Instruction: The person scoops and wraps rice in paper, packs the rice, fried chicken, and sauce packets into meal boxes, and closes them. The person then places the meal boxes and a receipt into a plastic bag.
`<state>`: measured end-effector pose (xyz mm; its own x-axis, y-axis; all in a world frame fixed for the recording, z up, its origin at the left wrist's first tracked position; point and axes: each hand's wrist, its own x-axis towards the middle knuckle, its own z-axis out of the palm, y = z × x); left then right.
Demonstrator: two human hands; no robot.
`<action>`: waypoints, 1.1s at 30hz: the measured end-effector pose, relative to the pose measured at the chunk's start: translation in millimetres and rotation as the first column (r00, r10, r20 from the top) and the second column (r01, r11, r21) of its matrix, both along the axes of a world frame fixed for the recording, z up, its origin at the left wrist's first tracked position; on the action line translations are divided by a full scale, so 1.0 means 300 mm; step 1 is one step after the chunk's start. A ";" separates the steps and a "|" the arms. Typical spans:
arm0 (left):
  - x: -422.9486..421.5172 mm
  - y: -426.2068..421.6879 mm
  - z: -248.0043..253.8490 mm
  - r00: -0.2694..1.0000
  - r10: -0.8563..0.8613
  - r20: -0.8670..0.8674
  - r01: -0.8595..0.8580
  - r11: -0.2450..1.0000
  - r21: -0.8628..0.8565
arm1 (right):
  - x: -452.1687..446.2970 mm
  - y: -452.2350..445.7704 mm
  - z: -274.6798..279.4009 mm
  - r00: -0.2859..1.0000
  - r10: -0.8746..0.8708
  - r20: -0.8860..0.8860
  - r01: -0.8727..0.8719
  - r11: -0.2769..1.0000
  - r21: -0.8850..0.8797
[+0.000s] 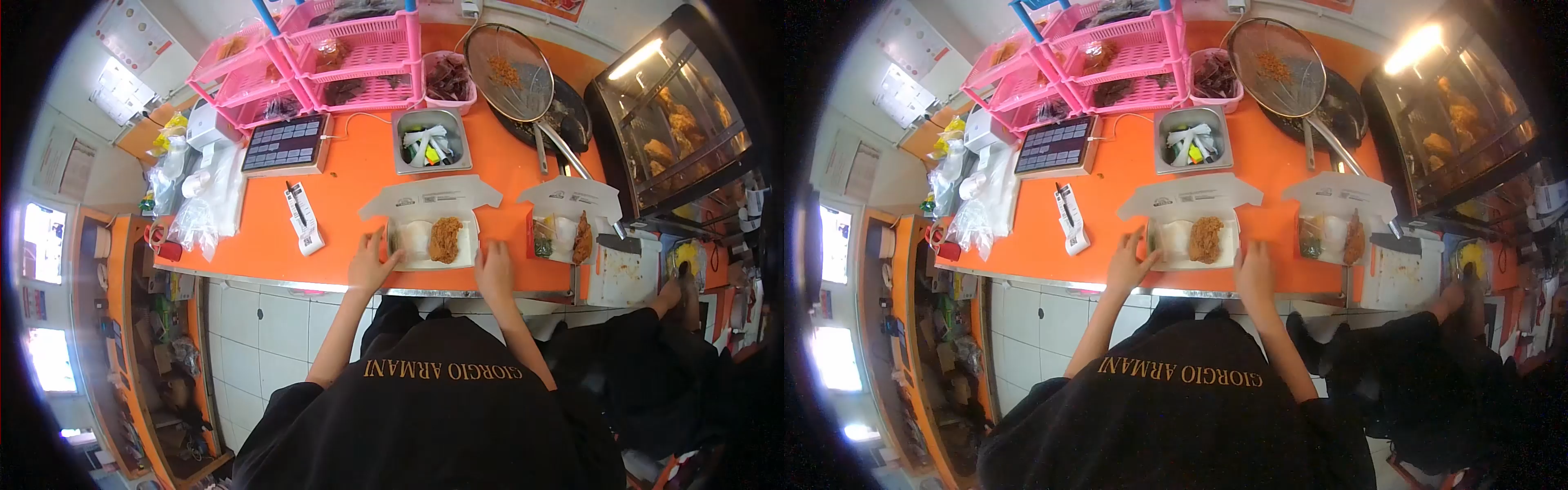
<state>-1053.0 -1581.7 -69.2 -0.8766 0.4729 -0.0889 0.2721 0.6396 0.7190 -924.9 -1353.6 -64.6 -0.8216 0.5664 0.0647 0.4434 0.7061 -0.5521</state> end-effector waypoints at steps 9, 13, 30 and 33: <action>0.000 0.101 0.066 0.953 -0.033 -0.302 0.070 0.991 0.112 | -0.178 0.128 0.129 0.894 0.192 -0.405 -0.069 0.952 0.299; -0.074 0.084 0.200 0.723 0.214 -0.657 -0.057 0.966 0.252 | -0.208 0.149 0.115 0.873 0.233 -0.428 -0.175 0.970 0.171; 0.034 0.059 -0.131 0.993 -0.109 -0.038 0.116 0.930 0.350 | -0.040 0.006 -0.073 0.871 0.347 -0.347 -0.449 0.849 -0.278; 0.003 0.041 -0.143 0.992 -0.117 -0.041 0.124 0.918 0.377 | -0.038 0.027 -0.100 0.849 0.376 -0.371 -0.508 0.773 -0.380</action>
<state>-1052.0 -1569.4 -112.1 -0.8109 0.5701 0.1323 0.3449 0.2829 0.8950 -936.2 -1345.5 -94.5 -0.9761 0.1624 0.1446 -0.0619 0.4303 -0.9006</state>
